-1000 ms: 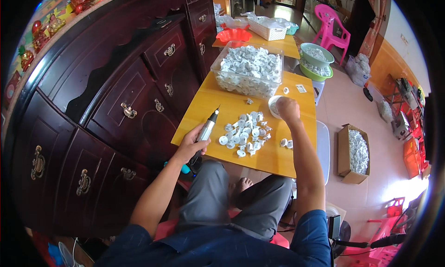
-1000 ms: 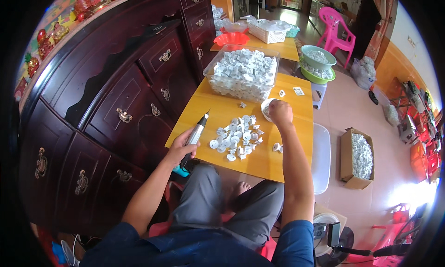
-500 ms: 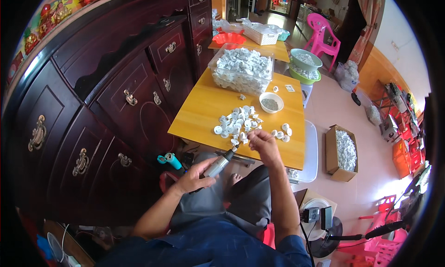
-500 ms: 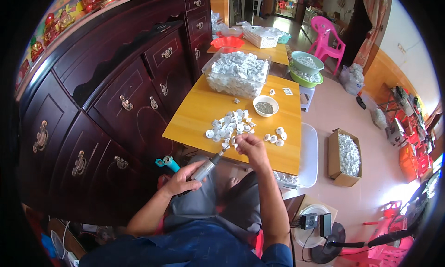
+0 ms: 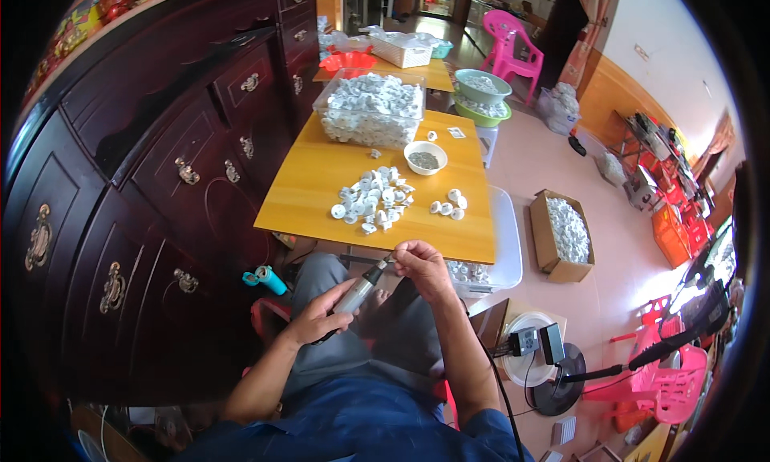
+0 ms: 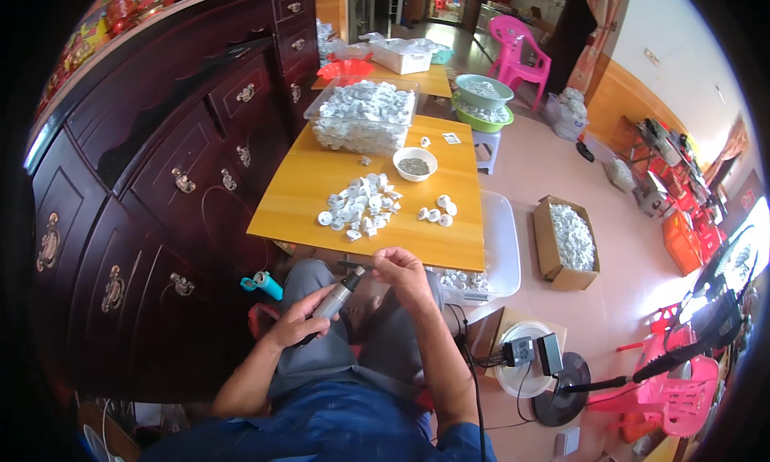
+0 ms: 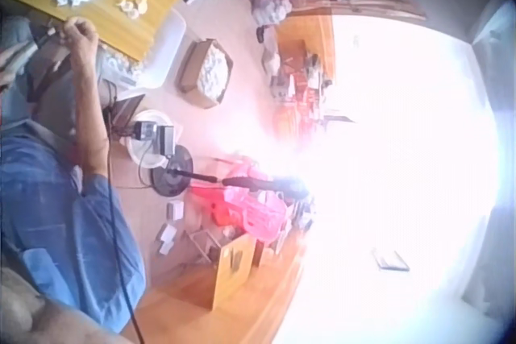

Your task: Assembling small white plastic shoe components using a power screwdriver.

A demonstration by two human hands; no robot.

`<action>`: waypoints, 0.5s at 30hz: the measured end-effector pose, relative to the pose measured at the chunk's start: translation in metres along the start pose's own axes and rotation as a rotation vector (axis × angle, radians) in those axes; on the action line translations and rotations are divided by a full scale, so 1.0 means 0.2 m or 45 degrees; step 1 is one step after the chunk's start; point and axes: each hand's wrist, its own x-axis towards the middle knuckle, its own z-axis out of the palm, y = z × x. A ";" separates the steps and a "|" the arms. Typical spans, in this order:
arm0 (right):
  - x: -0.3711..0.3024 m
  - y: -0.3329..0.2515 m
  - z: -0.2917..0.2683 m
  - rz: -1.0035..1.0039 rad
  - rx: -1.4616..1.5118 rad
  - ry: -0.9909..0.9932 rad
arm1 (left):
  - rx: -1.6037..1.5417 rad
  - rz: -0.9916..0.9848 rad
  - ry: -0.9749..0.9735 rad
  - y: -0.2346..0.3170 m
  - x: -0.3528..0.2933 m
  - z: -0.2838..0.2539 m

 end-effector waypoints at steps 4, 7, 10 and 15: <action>-0.01 0.00 0.00 -0.003 0.020 -0.023 | 0.017 -0.017 -0.002 -0.01 0.00 0.00; -0.02 0.00 -0.02 0.034 0.029 -0.045 | 0.067 -0.041 0.001 0.01 0.00 0.03; -0.03 -0.01 -0.02 0.046 0.034 -0.056 | 0.073 -0.074 0.016 0.03 0.00 0.03; -0.03 -0.03 -0.02 0.002 0.086 -0.005 | 0.124 -0.044 0.015 0.02 -0.01 0.03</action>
